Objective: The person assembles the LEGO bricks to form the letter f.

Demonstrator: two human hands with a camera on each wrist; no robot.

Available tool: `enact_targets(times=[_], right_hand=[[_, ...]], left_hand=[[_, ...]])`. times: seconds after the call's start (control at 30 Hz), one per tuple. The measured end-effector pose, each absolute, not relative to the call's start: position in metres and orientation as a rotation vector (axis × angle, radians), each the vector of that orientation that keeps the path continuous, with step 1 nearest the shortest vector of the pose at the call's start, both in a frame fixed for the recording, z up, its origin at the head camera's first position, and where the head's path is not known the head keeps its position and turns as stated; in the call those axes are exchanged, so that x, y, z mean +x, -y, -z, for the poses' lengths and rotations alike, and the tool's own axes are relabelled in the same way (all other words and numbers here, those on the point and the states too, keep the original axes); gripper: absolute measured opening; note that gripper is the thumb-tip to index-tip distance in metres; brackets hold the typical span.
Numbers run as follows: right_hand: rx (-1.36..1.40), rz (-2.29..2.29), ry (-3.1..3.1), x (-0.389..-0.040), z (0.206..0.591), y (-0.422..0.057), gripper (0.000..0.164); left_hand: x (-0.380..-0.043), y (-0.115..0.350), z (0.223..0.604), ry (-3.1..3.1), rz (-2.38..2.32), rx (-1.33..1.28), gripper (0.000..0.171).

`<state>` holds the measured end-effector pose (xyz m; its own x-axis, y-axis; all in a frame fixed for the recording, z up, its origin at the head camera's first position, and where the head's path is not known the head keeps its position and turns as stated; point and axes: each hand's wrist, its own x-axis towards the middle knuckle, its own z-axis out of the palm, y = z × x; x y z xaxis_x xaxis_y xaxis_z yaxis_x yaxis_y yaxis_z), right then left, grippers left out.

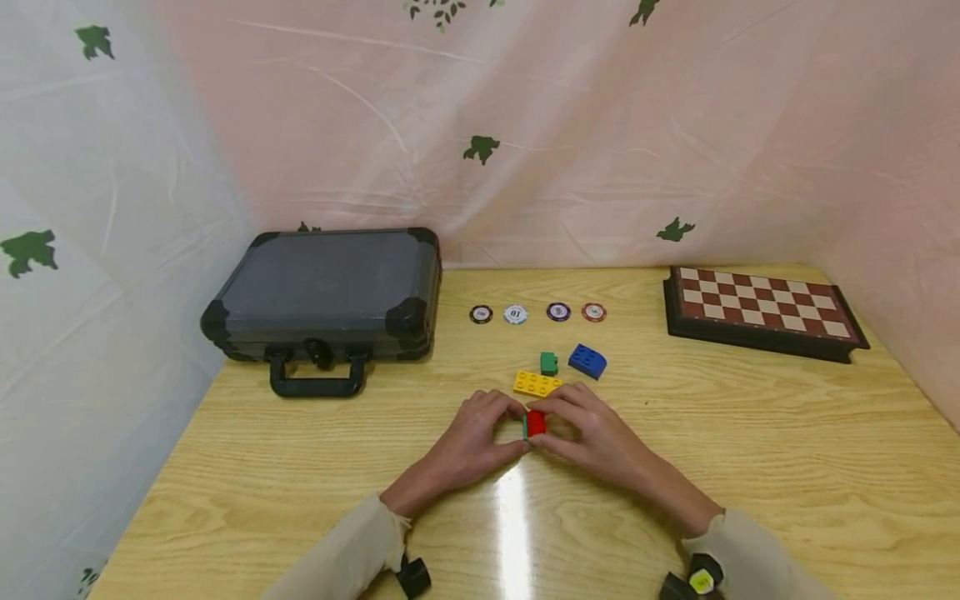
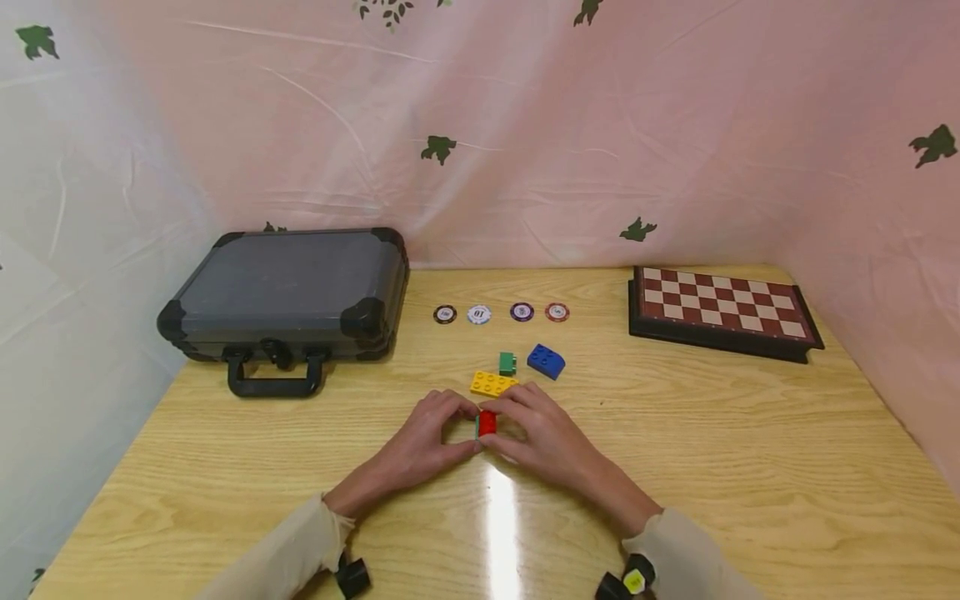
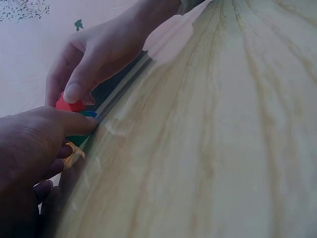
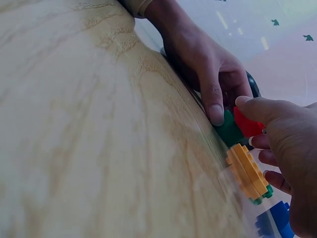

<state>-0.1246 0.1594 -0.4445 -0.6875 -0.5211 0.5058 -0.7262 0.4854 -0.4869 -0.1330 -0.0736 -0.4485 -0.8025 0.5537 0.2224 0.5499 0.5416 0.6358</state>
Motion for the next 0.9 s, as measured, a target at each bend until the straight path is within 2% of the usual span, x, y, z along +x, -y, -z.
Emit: enact_targets(times=[0.67, 0.9], right_hand=[[1.077, -1.031, 2.441, -0.1251, 0.4422, -0.1553, 0.044], [1.077, -1.05, 2.45, -0.1251, 0.4421, -0.1556, 0.038]], left_hand=[[-0.1313, 0.0731, 0.4472, -2.784, -1.096, 0.998, 0.033], [-0.1313, 0.0727, 0.4472, -2.785, -1.089, 0.992, 0.033]])
